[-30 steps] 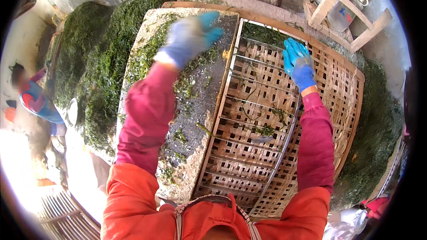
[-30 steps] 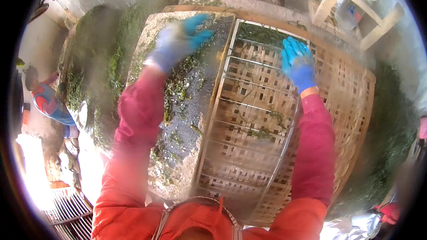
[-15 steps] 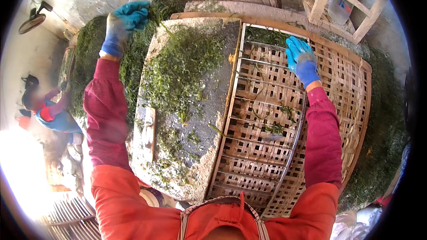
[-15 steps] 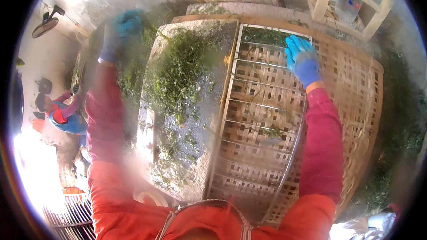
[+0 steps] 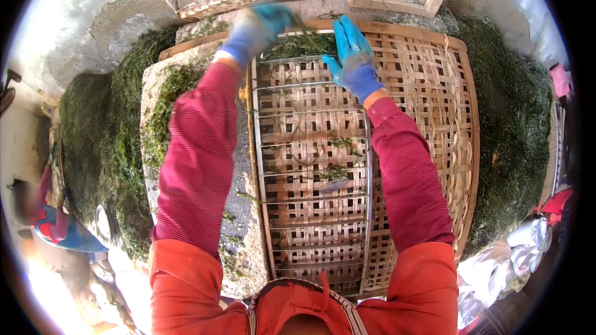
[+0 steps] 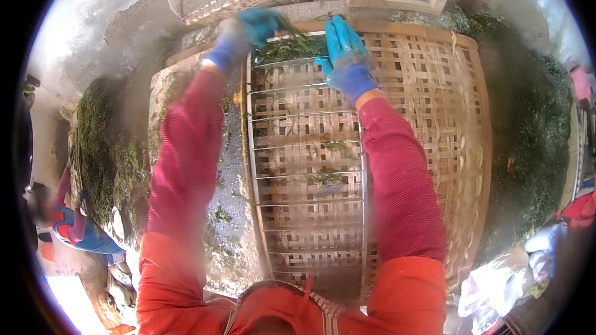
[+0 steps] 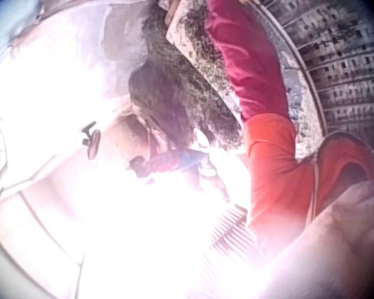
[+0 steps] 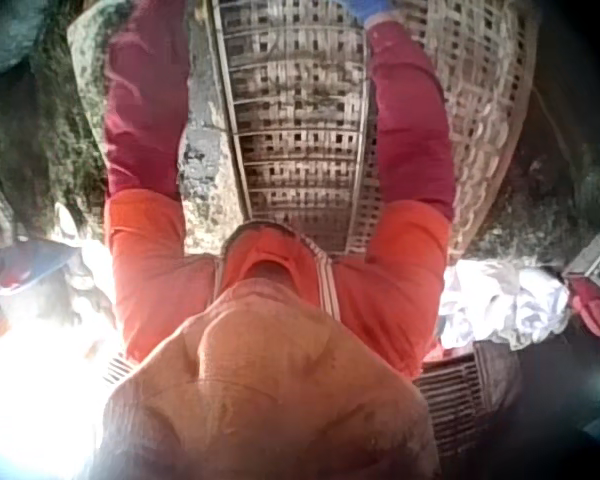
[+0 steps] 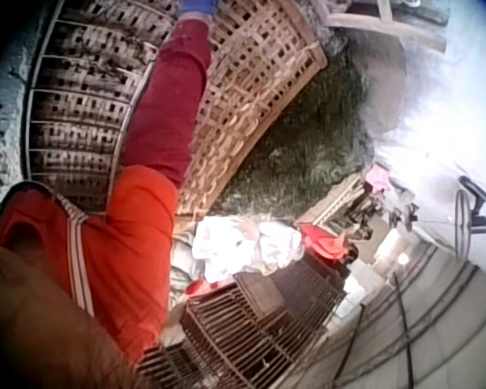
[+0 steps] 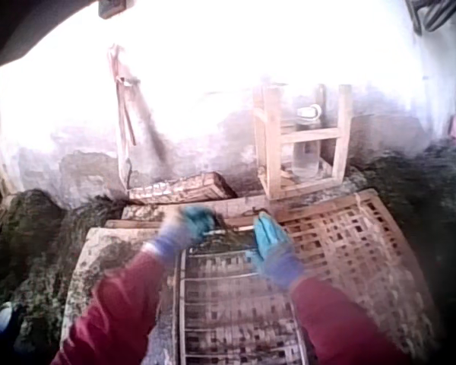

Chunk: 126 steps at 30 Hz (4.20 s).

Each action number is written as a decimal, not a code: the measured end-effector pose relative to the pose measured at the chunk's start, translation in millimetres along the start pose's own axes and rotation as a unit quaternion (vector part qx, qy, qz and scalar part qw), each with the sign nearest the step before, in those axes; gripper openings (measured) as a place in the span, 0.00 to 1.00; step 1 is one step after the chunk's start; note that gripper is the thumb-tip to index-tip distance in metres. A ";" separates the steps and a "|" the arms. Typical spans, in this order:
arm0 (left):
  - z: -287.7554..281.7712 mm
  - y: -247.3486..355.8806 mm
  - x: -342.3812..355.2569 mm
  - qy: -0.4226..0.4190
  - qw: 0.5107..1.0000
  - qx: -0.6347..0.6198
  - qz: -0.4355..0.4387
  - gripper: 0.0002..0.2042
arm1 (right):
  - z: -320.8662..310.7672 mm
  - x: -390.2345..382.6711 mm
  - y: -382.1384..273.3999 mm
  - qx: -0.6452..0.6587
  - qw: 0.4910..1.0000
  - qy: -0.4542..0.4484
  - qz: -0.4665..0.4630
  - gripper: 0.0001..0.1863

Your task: The person uses their gloved hands to spread green leaves across a wooden frame and presses them down with a flat wooden tool. They take bundles of the green material from a large pile and arrange them on the workspace.

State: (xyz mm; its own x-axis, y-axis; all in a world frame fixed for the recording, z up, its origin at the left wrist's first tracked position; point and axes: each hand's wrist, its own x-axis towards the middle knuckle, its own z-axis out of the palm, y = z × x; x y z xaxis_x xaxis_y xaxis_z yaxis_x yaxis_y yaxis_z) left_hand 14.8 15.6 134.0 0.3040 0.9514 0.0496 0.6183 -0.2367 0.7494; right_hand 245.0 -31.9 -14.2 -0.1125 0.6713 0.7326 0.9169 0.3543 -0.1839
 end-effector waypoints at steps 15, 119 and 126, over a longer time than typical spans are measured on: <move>39.5 -125.9 -28.3 0.285 0.924 -0.052 0.250 0.18 | 4.0 36.3 9.9 -0.052 0.937 -0.219 -0.269 0.47; -399.2 -350.0 -314.9 0.399 0.747 -0.498 0.187 0.22 | -39.1 -42.2 -455.9 0.455 0.847 -0.184 0.203 0.22; -365.4 -458.6 -299.9 0.426 0.893 -0.126 0.071 0.16 | 24.9 -3.3 -511.4 0.549 0.749 -0.296 0.223 0.30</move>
State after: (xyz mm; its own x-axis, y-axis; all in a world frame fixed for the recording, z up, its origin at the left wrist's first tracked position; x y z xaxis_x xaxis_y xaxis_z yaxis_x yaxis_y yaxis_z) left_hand -624.7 -89.1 16.6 -0.3616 0.7451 0.5604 0.4018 -0.4178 0.8149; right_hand -233.1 -199.1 61.1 -0.3375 0.9380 0.0788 0.0828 0.1130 -0.9901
